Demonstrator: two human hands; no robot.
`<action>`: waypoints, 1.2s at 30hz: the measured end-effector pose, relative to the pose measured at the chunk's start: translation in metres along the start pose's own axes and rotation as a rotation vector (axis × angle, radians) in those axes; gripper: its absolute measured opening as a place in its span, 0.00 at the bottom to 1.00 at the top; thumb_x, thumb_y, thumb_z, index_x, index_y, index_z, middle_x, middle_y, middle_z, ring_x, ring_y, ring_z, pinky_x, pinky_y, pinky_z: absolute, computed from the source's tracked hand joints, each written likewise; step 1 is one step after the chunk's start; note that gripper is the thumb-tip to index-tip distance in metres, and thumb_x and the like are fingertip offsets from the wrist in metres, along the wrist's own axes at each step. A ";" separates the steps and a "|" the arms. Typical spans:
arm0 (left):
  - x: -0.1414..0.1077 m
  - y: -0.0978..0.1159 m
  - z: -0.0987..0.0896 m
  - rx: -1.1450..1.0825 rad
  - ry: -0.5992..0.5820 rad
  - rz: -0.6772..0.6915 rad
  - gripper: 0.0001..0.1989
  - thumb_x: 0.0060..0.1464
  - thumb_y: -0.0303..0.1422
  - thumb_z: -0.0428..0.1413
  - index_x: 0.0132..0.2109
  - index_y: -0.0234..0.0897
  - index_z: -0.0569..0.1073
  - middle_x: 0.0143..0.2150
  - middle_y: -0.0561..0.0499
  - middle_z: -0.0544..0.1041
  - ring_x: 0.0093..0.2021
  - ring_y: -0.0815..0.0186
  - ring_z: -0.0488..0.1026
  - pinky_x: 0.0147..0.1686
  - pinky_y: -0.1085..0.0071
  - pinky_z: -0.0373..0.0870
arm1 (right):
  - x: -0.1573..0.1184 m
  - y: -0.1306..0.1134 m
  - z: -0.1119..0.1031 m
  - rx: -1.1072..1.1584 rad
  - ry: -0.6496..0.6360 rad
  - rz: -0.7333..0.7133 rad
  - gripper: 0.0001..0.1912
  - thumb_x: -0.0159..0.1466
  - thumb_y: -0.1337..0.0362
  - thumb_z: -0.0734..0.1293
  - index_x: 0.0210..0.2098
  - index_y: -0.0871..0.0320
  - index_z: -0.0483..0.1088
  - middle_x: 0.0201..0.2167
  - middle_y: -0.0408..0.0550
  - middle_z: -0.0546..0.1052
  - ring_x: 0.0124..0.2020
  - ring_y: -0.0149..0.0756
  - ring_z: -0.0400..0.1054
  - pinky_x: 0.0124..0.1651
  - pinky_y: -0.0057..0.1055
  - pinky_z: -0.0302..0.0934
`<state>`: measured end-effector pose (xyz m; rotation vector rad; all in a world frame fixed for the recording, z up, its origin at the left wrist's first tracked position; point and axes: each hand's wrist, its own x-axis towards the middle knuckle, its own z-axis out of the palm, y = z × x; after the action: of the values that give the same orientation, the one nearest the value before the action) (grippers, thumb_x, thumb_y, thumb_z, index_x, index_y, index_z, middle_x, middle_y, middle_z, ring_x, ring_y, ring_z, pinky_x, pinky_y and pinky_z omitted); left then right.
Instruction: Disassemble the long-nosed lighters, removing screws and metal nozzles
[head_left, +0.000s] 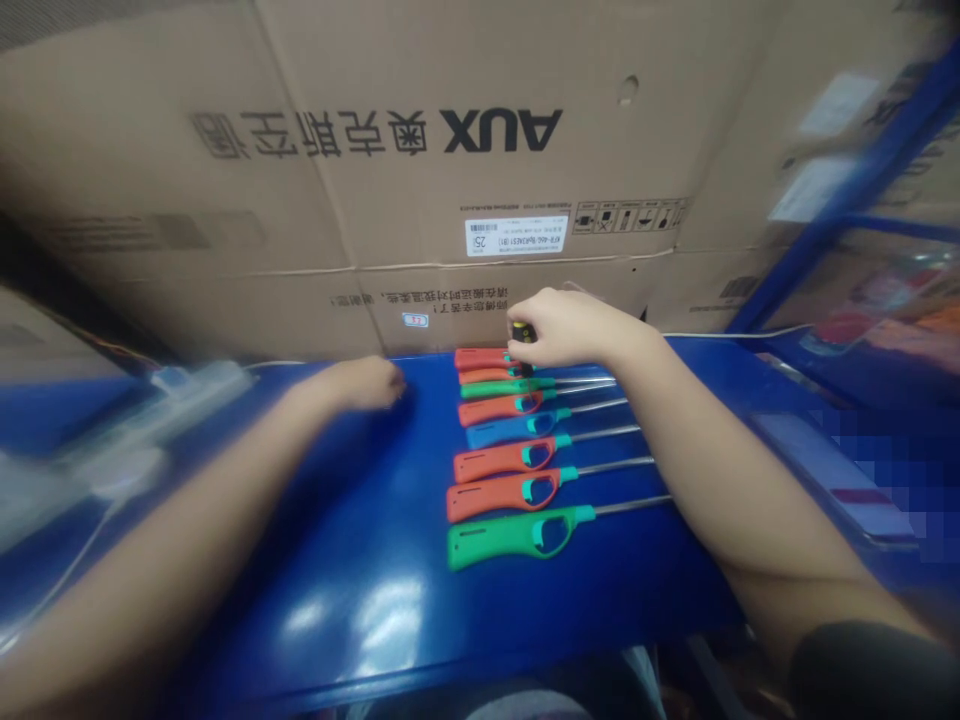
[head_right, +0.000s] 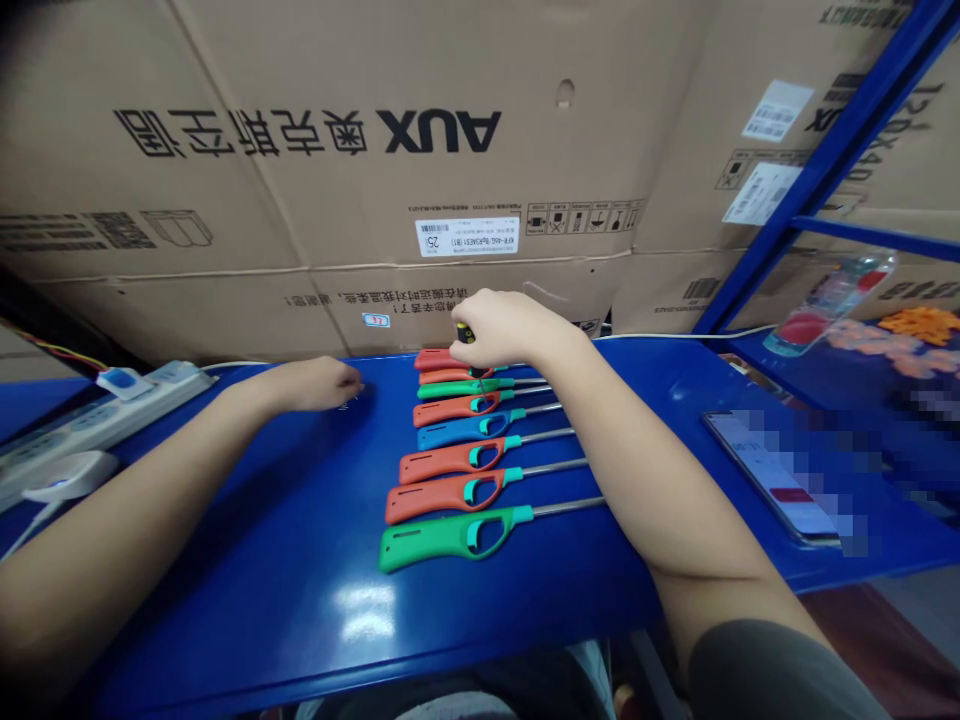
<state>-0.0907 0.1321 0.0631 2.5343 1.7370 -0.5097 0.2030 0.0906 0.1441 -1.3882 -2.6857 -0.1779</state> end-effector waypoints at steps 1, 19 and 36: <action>0.003 -0.002 0.003 0.000 -0.013 -0.004 0.17 0.58 0.37 0.47 0.37 0.36 0.80 0.38 0.40 0.82 0.34 0.55 0.78 0.32 0.67 0.67 | 0.000 0.000 0.000 0.002 0.002 -0.002 0.09 0.59 0.57 0.63 0.28 0.56 0.68 0.27 0.47 0.75 0.24 0.33 0.59 0.28 0.32 0.51; -0.033 0.026 -0.024 -0.233 -0.003 0.218 0.14 0.59 0.42 0.52 0.40 0.40 0.78 0.37 0.50 0.81 0.33 0.63 0.76 0.32 0.71 0.66 | -0.006 -0.020 -0.006 0.384 0.140 -0.179 0.07 0.62 0.63 0.64 0.32 0.58 0.73 0.28 0.45 0.77 0.28 0.32 0.64 0.32 0.29 0.51; -0.054 0.087 0.066 -0.774 0.752 0.374 0.12 0.56 0.29 0.58 0.48 0.39 0.74 0.47 0.46 0.77 0.49 0.58 0.73 0.51 0.59 0.70 | -0.003 -0.042 0.002 0.290 0.228 -0.263 0.08 0.63 0.61 0.63 0.33 0.57 0.72 0.29 0.45 0.76 0.27 0.32 0.63 0.32 0.29 0.48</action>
<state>-0.0454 0.0373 0.0021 2.4164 1.1269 1.0356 0.1703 0.0643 0.1392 -0.8762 -2.5656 0.0308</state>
